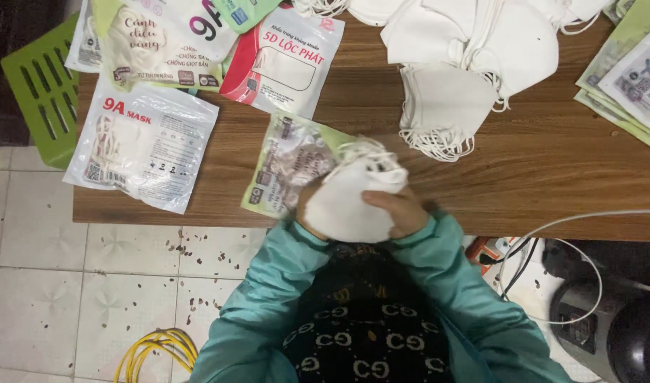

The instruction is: Sorting and stacking face masks on a wooden table for packaging.

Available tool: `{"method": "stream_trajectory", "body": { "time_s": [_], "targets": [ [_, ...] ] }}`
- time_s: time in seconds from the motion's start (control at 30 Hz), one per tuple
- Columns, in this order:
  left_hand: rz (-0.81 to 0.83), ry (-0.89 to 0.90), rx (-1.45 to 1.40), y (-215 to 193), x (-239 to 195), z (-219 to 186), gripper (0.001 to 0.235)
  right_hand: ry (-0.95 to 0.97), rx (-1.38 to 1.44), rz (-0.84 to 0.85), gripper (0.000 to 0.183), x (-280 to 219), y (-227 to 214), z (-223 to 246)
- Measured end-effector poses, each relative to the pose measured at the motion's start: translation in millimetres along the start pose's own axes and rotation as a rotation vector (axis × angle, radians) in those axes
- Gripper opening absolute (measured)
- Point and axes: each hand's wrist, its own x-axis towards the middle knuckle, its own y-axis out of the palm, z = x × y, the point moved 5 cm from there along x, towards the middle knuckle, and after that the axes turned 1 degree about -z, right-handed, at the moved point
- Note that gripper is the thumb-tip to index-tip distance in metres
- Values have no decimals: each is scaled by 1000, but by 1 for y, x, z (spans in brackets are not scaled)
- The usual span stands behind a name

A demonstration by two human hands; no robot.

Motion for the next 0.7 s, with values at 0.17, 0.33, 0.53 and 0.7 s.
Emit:
{"method": "stream_trajectory", "body": {
  "time_s": [0.17,0.33,0.53,0.7],
  "targets": [
    [-176,7,-272,9,-7,20,28,-492,-442,229,42,-14,41,49],
    [-353,18,-546,3,-5,33,15,-11,-97,-48,30,3,23,14],
    [-551,-44,-397,-47,-9,15,10,-166,-482,98,29,-2,59,50],
    [-525,280,330,-45,-20,-24,29,-287,-819,153,41,-2,67,41]
  ]
}}
